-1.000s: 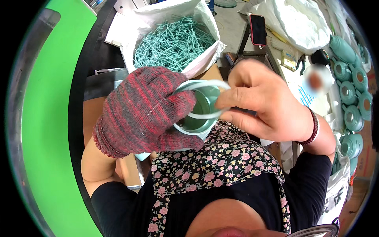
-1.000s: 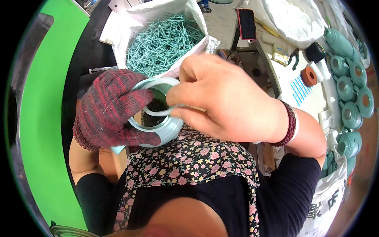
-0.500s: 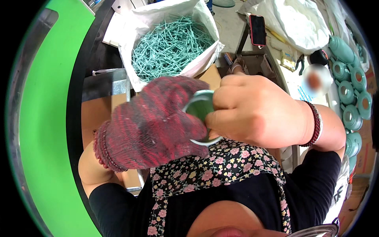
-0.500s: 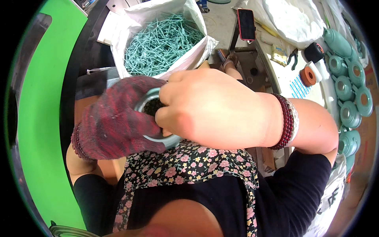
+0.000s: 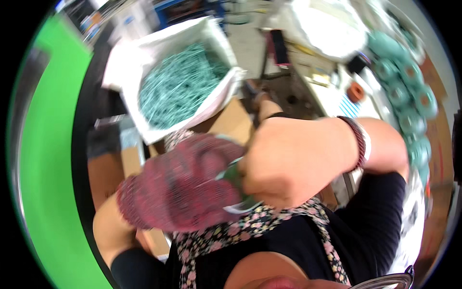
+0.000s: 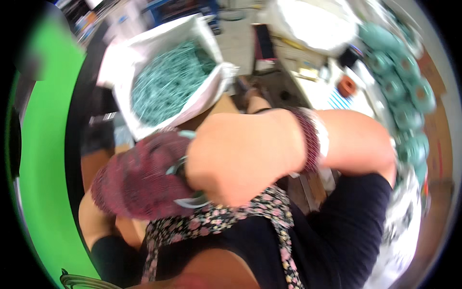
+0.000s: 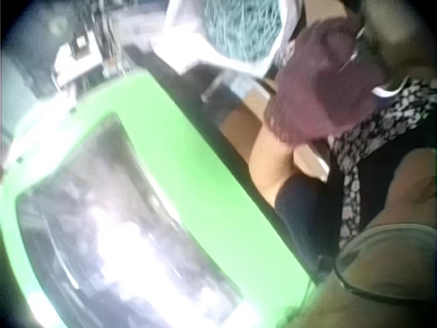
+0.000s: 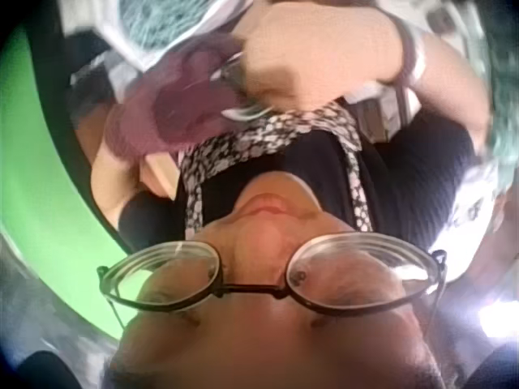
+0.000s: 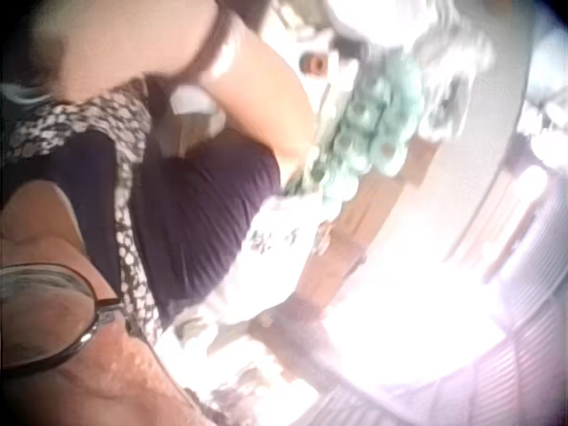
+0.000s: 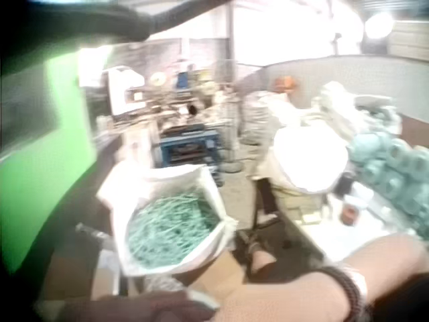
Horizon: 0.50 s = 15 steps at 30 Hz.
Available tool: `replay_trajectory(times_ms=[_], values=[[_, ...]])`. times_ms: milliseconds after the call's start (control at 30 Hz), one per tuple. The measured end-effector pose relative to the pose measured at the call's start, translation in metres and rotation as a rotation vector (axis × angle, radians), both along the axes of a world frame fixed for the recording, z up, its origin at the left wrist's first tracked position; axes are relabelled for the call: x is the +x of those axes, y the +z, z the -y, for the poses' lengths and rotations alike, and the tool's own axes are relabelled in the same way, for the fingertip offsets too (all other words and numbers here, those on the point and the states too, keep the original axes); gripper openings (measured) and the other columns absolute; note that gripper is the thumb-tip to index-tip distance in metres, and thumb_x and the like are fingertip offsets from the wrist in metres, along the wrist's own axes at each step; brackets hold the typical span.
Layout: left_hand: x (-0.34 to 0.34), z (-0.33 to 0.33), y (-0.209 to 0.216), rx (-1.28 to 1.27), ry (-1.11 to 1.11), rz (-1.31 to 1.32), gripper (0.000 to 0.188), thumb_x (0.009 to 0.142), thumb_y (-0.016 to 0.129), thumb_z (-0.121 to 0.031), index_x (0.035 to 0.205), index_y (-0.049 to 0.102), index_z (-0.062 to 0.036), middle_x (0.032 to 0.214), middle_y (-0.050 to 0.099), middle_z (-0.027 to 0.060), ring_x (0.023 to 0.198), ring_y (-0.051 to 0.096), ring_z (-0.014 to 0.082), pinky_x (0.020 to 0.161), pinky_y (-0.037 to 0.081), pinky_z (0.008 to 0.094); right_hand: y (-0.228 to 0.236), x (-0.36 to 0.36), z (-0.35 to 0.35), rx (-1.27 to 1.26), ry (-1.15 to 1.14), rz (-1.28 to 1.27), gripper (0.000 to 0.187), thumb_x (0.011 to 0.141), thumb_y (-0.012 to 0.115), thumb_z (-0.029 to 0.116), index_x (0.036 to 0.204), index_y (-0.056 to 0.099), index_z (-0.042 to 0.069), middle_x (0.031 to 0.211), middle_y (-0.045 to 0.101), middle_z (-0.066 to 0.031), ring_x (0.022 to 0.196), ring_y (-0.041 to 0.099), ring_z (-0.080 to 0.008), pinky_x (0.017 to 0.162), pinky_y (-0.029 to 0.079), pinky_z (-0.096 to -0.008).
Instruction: The person assembles thermocups by taking components from containers, placing a seal inside the cup body, and then placing the cups on a stack.
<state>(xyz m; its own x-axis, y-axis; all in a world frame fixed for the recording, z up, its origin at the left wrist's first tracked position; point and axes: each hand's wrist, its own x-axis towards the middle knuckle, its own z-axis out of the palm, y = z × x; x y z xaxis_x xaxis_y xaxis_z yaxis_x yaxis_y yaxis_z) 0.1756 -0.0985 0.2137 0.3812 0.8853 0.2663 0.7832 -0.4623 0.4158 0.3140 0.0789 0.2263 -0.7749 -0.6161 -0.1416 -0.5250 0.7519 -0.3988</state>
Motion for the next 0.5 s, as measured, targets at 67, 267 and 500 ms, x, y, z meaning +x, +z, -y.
replay_trajectory(times_ms=[67, 267, 500], values=[[-0.004, -0.014, 0.013, -0.098, -0.011, -0.138, 0.024, 0.066, 0.077, -0.025, 0.084, 0.067, -0.0122, 0.125, 0.053, 0.0201, 0.107, 0.056, 0.0393, 0.090, 0.045, 0.0501, -0.011, 0.014, -0.006, -0.215, -0.084, -0.075, 0.026, 0.073, 0.068, 0.030, 0.082, 0.060, 0.007, 0.083, 0.057, -0.0087, 0.078, 0.059, -0.0294, 0.077, 0.043, -0.0485], [-0.064, 0.048, 0.001, 0.365, 0.501, -0.137, 0.019, 0.090, 0.051, -0.017, 0.103, 0.052, -0.0024, 0.117, 0.049, 0.0210, 0.117, 0.046, 0.0464, 0.097, 0.038, 0.0639, -0.127, 0.011, -0.049, -0.490, -0.655, -0.958, 0.042, 0.076, 0.070, 0.022, 0.114, 0.059, 0.008, 0.124, 0.050, -0.0170, 0.113, 0.049, -0.0335, 0.095, 0.041, -0.0439], [-0.092, 0.024, 0.011, 0.794, 0.029, -0.358, 0.017, 0.080, 0.067, 0.001, 0.095, 0.063, 0.0059, 0.089, 0.062, 0.0245, 0.077, 0.061, 0.0370, 0.072, 0.050, 0.0528, -0.190, 0.237, -0.243, 0.487, -1.901, -0.228, 0.024, 0.081, 0.055, 0.020, 0.092, 0.068, 0.004, 0.095, 0.067, -0.0189, 0.092, 0.063, -0.0376, 0.082, 0.050, -0.0458]])
